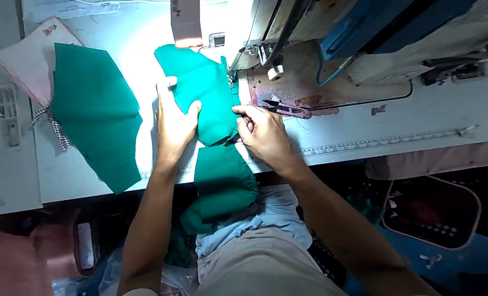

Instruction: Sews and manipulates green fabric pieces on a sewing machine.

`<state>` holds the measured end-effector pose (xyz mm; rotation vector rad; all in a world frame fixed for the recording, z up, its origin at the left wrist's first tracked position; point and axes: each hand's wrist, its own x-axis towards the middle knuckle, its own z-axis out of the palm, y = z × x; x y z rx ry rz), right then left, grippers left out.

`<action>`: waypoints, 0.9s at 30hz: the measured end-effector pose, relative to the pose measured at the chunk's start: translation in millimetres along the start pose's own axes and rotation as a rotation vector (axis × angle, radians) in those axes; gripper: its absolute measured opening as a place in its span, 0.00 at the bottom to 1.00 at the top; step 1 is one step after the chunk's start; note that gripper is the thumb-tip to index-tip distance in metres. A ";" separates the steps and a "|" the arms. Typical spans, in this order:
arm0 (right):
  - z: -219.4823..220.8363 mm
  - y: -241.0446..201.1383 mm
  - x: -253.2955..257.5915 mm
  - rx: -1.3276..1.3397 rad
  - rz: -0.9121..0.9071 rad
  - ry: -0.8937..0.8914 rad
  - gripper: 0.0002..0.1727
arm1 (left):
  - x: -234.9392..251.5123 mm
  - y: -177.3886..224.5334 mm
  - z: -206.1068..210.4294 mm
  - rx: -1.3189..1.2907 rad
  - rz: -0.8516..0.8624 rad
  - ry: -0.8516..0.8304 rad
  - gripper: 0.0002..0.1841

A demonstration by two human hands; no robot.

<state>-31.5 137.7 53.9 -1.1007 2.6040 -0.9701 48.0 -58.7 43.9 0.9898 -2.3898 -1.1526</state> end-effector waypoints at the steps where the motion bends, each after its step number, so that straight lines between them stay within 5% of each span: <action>1: 0.4 0.0 -0.2 -0.020 -0.008 -0.007 0.18 | -0.7 4.5 -1.9 0.078 -0.031 -0.022 0.36; 3: 0.1 -1.7 -3.4 -0.054 -0.031 -0.020 0.19 | -4.6 15.1 -3.0 0.308 -0.035 -0.023 0.32; 6: -4.2 -6.1 -9.6 -0.078 -0.052 -0.049 0.22 | -15.5 35.2 0.0 0.685 0.208 0.047 0.24; 9: -1.1 -4.1 -10.0 -0.092 -0.075 -0.030 0.17 | -1.6 25.7 11.2 0.477 0.843 -0.042 0.13; 11: -0.1 -3.5 -10.4 -0.091 -0.088 -0.019 0.16 | 20.4 3.7 21.9 0.319 1.038 -0.280 0.17; 17: 6.1 -0.6 -2.3 -0.070 -0.023 0.009 0.18 | 36.5 -19.3 20.2 0.096 0.997 -0.372 0.13; 27: 6.7 -1.6 5.3 -0.099 -0.013 0.011 0.19 | 47.4 -14.9 13.4 0.200 1.006 -0.403 0.15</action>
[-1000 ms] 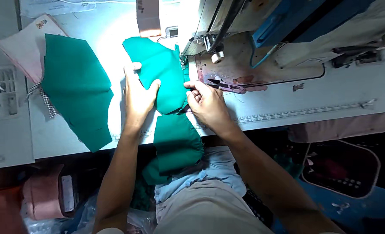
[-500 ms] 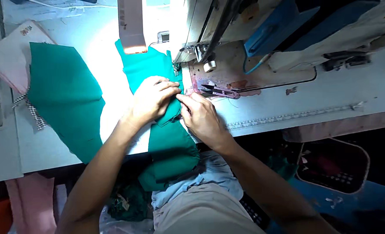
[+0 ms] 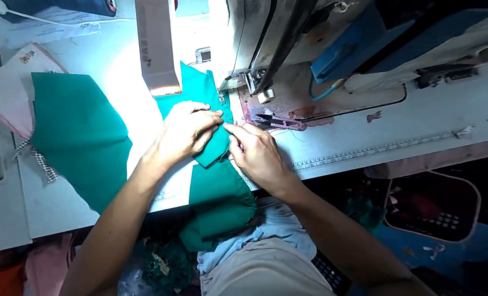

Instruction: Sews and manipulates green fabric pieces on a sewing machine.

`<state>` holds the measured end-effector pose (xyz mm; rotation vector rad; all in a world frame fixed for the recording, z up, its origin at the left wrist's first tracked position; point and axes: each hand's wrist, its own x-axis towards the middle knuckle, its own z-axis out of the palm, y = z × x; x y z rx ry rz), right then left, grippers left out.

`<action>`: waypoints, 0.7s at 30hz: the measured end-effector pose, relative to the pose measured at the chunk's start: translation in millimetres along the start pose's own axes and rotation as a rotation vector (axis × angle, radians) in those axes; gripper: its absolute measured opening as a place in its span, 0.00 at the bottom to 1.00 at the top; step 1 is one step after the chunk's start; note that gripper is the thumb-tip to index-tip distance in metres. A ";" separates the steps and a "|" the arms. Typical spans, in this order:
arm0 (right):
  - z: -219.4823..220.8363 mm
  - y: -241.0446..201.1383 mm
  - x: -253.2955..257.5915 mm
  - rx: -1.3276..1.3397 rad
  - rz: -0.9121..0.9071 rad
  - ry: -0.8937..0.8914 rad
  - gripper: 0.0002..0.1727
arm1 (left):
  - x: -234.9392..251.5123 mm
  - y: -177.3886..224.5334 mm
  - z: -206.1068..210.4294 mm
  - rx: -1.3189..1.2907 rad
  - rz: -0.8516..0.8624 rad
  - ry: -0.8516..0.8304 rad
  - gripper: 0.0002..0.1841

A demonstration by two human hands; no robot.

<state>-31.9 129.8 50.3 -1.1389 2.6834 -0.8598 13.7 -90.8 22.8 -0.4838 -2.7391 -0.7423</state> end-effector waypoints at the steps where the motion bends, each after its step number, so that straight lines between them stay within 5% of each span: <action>1: -1.5 -0.1 1.3 -0.001 0.001 -0.008 0.19 | 2.0 -2.1 -0.2 0.005 0.007 0.001 0.15; 12: -14.5 4.1 18.4 0.032 -0.052 -0.048 0.19 | 17.0 -27.2 -5.3 -0.004 0.026 0.032 0.15; 21: -7.2 -8.7 7.1 0.248 0.225 -0.037 0.23 | 5.2 -1.9 3.3 0.028 -0.071 0.000 0.19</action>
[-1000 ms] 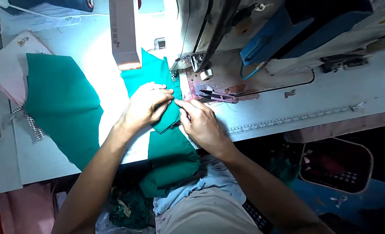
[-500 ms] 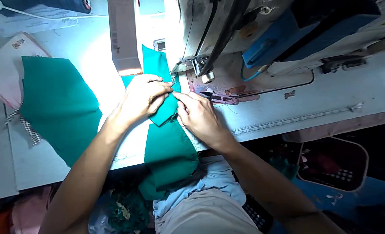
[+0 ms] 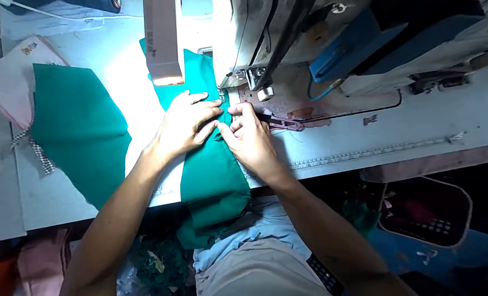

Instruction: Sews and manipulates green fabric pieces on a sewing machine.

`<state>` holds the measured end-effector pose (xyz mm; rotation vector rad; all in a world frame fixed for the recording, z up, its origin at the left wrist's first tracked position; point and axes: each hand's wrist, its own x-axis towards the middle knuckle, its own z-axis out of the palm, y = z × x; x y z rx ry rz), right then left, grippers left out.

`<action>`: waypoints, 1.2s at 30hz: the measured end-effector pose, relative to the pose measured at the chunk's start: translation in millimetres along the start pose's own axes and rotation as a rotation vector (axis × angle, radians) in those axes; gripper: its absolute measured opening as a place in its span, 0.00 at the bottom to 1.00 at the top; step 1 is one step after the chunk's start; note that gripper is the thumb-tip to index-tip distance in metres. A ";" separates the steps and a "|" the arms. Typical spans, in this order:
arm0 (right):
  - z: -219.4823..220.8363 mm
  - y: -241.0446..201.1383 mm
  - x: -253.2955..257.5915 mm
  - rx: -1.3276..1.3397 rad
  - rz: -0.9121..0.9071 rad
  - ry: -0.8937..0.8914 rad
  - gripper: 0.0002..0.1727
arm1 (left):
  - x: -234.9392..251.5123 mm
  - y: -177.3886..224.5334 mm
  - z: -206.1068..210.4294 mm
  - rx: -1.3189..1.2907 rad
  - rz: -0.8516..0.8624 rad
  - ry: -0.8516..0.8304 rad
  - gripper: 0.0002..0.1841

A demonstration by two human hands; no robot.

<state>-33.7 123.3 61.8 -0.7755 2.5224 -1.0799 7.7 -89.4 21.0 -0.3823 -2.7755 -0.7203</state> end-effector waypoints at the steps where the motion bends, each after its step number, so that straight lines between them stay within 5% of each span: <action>1: 1.1 2.6 2.6 0.042 -0.003 0.001 0.21 | -1.9 -1.3 0.2 -0.006 0.004 -0.016 0.19; 6: -11.7 13.3 -5.9 0.045 -0.040 -0.027 0.11 | -1.7 -8.6 -8.0 0.014 0.060 -0.061 0.19; 11: -1.2 5.6 -7.8 -0.240 -0.204 0.042 0.14 | -11.2 -0.7 -5.3 0.008 0.141 -0.068 0.20; 28: -7.8 9.4 14.4 -0.234 -0.264 0.060 0.13 | 10.6 -23.2 -12.2 0.025 0.162 -0.057 0.21; 36: -0.5 19.1 17.7 -0.536 -0.342 0.087 0.14 | 7.6 -23.2 -13.0 0.042 0.154 -0.103 0.23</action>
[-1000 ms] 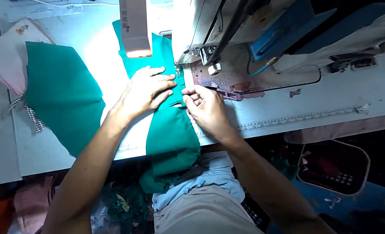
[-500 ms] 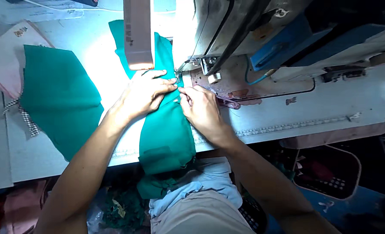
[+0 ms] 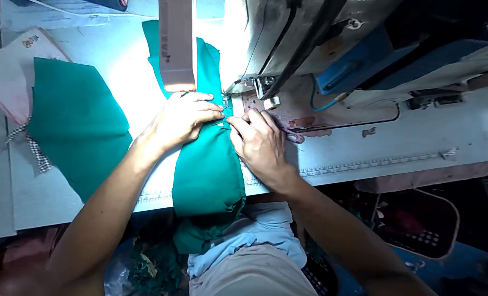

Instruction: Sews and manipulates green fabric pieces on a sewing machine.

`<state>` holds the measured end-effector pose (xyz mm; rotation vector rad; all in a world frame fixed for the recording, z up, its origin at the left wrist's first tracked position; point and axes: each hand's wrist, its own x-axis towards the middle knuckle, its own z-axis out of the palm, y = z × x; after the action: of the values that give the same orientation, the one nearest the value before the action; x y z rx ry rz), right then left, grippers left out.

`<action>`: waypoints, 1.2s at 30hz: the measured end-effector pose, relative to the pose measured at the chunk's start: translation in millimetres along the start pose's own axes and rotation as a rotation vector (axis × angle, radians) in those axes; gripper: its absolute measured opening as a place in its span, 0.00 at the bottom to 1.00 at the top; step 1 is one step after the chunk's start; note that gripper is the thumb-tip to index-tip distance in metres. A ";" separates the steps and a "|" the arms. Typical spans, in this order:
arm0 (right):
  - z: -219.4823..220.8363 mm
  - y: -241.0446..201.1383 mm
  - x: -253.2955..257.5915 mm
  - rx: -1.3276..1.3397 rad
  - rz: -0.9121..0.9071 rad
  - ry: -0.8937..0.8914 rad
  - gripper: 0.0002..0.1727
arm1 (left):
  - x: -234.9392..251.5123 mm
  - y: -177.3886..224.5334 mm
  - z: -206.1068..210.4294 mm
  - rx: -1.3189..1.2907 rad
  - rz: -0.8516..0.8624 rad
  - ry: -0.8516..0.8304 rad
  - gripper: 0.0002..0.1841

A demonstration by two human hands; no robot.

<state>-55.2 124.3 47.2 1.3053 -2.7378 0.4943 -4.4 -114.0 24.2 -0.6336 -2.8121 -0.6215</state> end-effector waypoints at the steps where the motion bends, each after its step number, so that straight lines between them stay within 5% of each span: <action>1: 0.3 0.1 1.7 -0.019 -0.003 0.002 0.14 | 0.7 0.2 -0.8 0.002 -0.001 0.001 0.22; 16: 9.4 6.0 2.5 0.000 -0.026 0.110 0.18 | 14.7 -16.7 -8.2 0.071 -0.041 0.033 0.24; 18: 5.9 -1.2 -8.9 0.069 0.028 0.192 0.18 | 8.7 -1.8 -8.5 0.063 -0.196 0.070 0.23; 20: 7.6 -5.2 -31.3 0.133 0.052 0.220 0.18 | -8.3 38.6 -7.6 0.081 -0.546 0.127 0.23; 23: 21.9 -7.6 -58.9 0.195 0.010 0.228 0.17 | -36.7 100.7 -0.5 0.143 -0.888 0.164 0.34; 29: 14.1 -9.4 -51.6 0.471 -0.009 0.233 0.18 | -46.5 135.7 -5.1 -0.420 -0.928 0.430 0.06; 33: -6.7 -30.3 -59.3 0.996 0.275 -0.054 0.26 | -32.8 148.0 10.1 -0.803 -0.992 0.559 0.13; 36: -11.2 -32.0 -50.2 1.299 0.461 -0.126 0.14 | -11.5 148.5 28.0 -0.887 -1.001 0.487 0.20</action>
<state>0.5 146.5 56.1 0.6674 -2.7129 2.5461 69.5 15.9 49.1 0.8318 -2.0972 -1.8814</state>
